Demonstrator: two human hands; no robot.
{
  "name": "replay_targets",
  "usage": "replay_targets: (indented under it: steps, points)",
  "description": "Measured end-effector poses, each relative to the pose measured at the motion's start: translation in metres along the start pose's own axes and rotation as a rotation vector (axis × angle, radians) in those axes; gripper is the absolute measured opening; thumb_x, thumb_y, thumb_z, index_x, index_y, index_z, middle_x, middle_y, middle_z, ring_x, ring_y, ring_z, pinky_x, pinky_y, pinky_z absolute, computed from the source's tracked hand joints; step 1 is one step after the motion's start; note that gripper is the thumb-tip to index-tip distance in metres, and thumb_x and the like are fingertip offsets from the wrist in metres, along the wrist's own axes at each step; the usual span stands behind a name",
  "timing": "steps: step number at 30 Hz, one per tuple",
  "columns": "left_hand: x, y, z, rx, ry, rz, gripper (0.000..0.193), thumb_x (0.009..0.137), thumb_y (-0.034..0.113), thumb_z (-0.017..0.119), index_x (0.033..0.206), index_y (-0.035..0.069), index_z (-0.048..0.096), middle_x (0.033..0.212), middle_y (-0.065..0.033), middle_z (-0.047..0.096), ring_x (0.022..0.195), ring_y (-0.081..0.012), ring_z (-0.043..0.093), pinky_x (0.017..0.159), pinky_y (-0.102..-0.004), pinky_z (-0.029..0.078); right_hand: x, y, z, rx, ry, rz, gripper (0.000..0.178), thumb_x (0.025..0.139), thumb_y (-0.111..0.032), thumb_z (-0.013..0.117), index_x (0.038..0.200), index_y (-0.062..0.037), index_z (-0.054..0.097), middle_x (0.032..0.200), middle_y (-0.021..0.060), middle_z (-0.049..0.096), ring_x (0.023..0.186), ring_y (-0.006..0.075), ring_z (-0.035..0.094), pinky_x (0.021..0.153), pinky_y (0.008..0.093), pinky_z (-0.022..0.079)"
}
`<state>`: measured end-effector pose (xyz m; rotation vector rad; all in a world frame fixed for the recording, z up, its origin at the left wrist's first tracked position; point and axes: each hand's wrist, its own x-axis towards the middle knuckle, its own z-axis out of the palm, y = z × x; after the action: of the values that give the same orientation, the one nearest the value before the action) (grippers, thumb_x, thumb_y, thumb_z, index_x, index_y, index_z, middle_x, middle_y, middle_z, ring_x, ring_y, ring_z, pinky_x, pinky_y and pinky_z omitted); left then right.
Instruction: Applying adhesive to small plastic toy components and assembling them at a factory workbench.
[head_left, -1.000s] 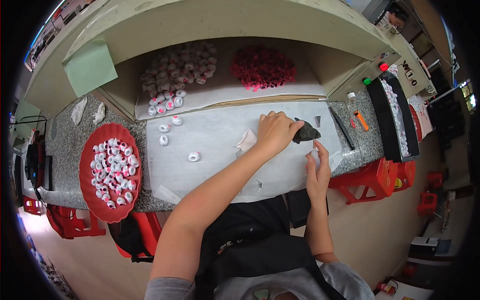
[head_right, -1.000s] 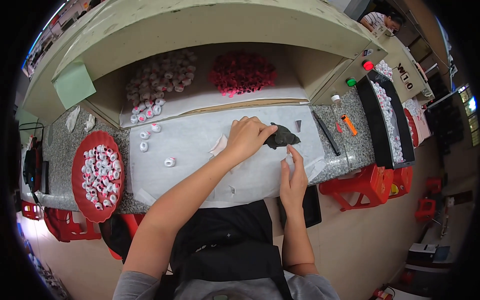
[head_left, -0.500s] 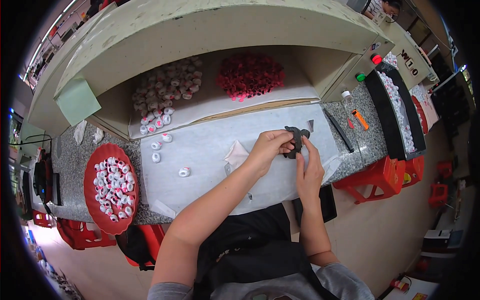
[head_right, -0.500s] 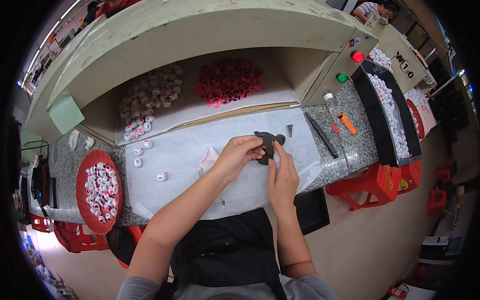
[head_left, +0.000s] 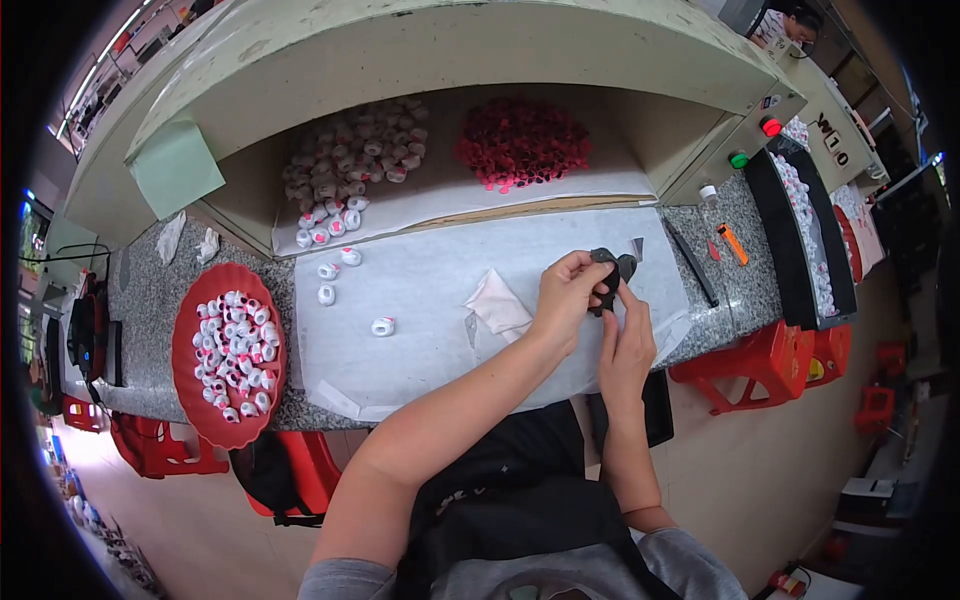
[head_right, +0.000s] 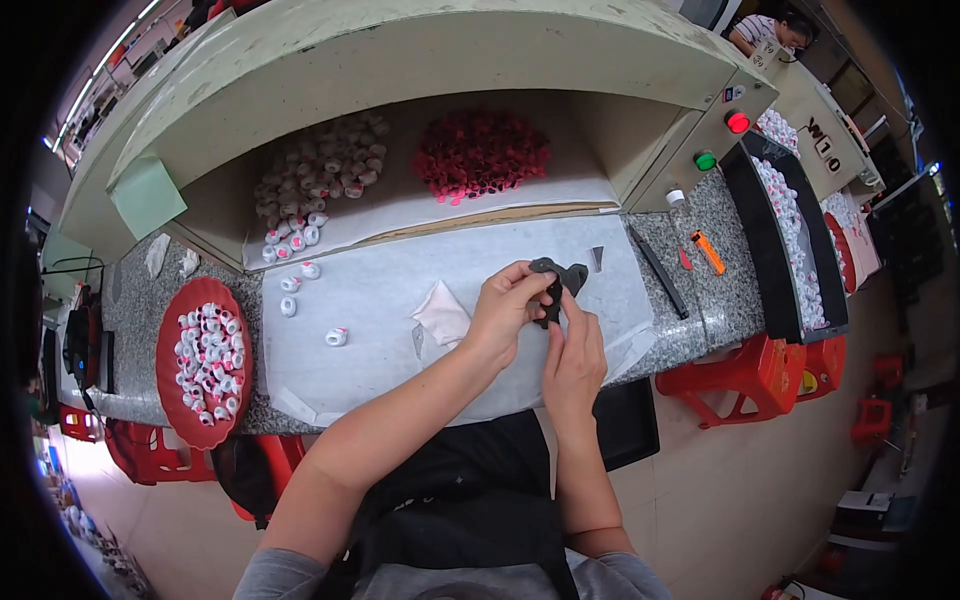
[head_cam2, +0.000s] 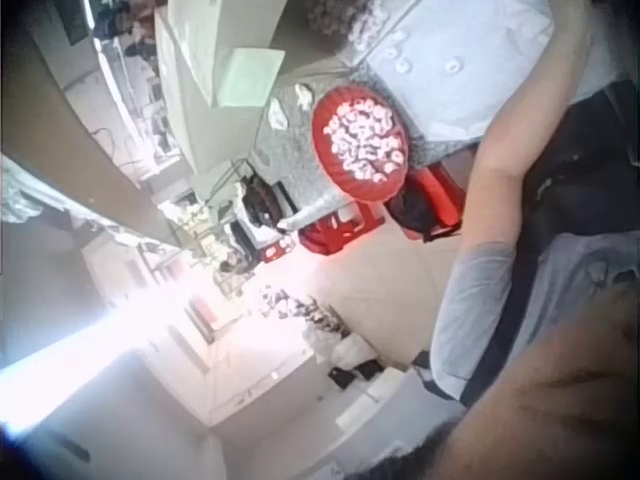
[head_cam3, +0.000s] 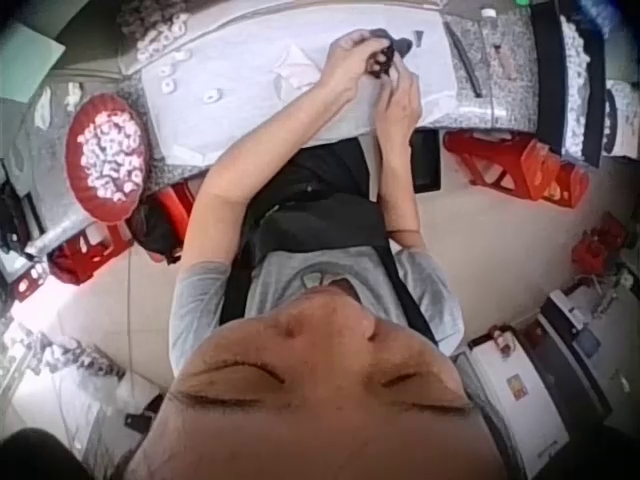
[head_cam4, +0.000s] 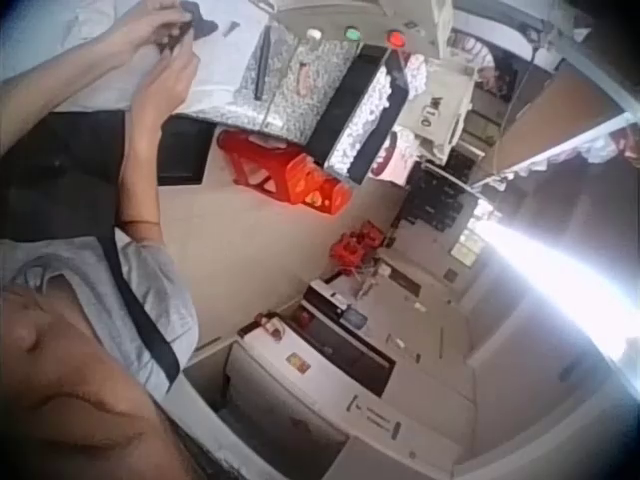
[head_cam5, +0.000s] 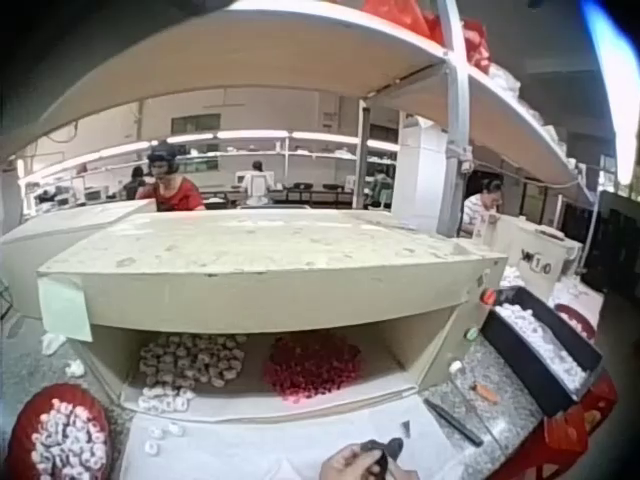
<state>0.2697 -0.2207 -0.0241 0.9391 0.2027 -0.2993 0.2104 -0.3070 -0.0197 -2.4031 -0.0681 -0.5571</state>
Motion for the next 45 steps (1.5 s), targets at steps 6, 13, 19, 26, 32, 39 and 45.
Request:
replay_targets:
  steps: [6, 13, 19, 26, 32, 39, 45]
  points:
    - [0.013, 0.026, -0.026, 0.192, -0.052, 0.054, 0.008, 0.074, 0.014, 0.055, 0.076, 0.006, 0.055, 0.067, -0.0001, 0.053, 0.059, -0.0076, 0.049, 0.054, -0.0213, 0.041, -0.014, 0.005, 0.002, 0.219, 0.003, -0.015, 0.03, 0.079, -0.004, 0.044, 0.109, 0.0005, 0.042, 0.097, 0.0121, 0.05, 0.081, 0.0193, 0.05, 0.071, 0.0273, 0.039]
    - [-0.069, 0.073, -0.098, 1.181, 0.227, 0.725, 0.015, 0.069, 0.009, 0.058, 0.084, 0.004, 0.057, 0.068, -0.0078, 0.053, 0.058, -0.017, 0.05, 0.054, -0.0268, 0.04, -0.027, -0.007, 0.001, 0.761, -0.127, 0.188, 0.031, 0.08, -0.005, 0.043, 0.11, 0.0003, 0.037, 0.09, 0.0094, 0.048, 0.064, 0.0088, 0.041, 0.059, 0.0206, 0.036]
    - [-0.121, 0.093, -0.171, 1.228, 0.541, 0.501, 0.019, 0.067, 0.011, 0.062, 0.084, 0.004, 0.057, 0.071, -0.0061, 0.051, 0.058, -0.016, 0.046, 0.053, -0.0255, 0.039, -0.028, -0.04, 0.019, 0.895, -0.373, 0.232, 0.031, 0.082, -0.012, 0.041, 0.11, -0.0015, 0.038, 0.085, 0.0103, 0.049, 0.058, 0.0111, 0.046, 0.048, 0.0209, 0.04]
    - [-0.126, 0.074, -0.178, 1.301, 0.499, 0.616, 0.023, 0.062, 0.009, 0.065, 0.083, 0.003, 0.056, 0.075, -0.0055, 0.05, 0.062, -0.0162, 0.043, 0.053, -0.0255, 0.037, -0.034, -0.067, 0.037, 1.043, -0.629, 0.223, 0.031, 0.081, -0.011, 0.041, 0.111, -0.0033, 0.038, 0.085, 0.0115, 0.049, 0.058, 0.0118, 0.046, 0.048, 0.0214, 0.04]
    - [-0.124, 0.068, -0.185, 1.26, 0.529, 0.655, 0.024, 0.063, 0.005, 0.064, 0.085, 0.002, 0.053, 0.08, -0.0062, 0.053, 0.063, -0.0141, 0.049, 0.055, -0.0236, 0.039, -0.033, -0.075, 0.043, 1.04, -0.664, 0.277, 0.03, 0.08, -0.008, 0.04, 0.11, -0.0032, 0.037, 0.085, 0.0119, 0.049, 0.059, 0.0122, 0.047, 0.048, 0.0214, 0.04]
    - [-0.142, 0.063, -0.147, 0.211, 0.284, 0.571, 0.022, 0.071, -0.007, 0.054, 0.091, -0.004, 0.049, 0.086, -0.0093, 0.055, 0.074, -0.0143, 0.057, 0.066, -0.022, 0.044, -0.03, -0.086, 0.032, 1.168, -0.633, 0.17, 0.032, 0.075, -0.012, 0.045, 0.103, -0.0021, 0.034, 0.088, 0.0123, 0.046, 0.062, 0.0164, 0.049, 0.049, 0.025, 0.041]
    - [-0.141, 0.082, -0.128, -0.016, 0.121, 0.467, 0.028, 0.071, -0.006, 0.053, 0.098, -0.004, 0.047, 0.091, -0.0115, 0.054, 0.079, -0.0189, 0.057, 0.073, -0.0286, 0.047, -0.012, -0.101, 0.016, 1.067, -0.437, -0.013, 0.038, 0.074, -0.015, 0.05, 0.106, -0.0006, 0.035, 0.092, 0.0109, 0.043, 0.066, 0.0187, 0.049, 0.052, 0.0283, 0.042]
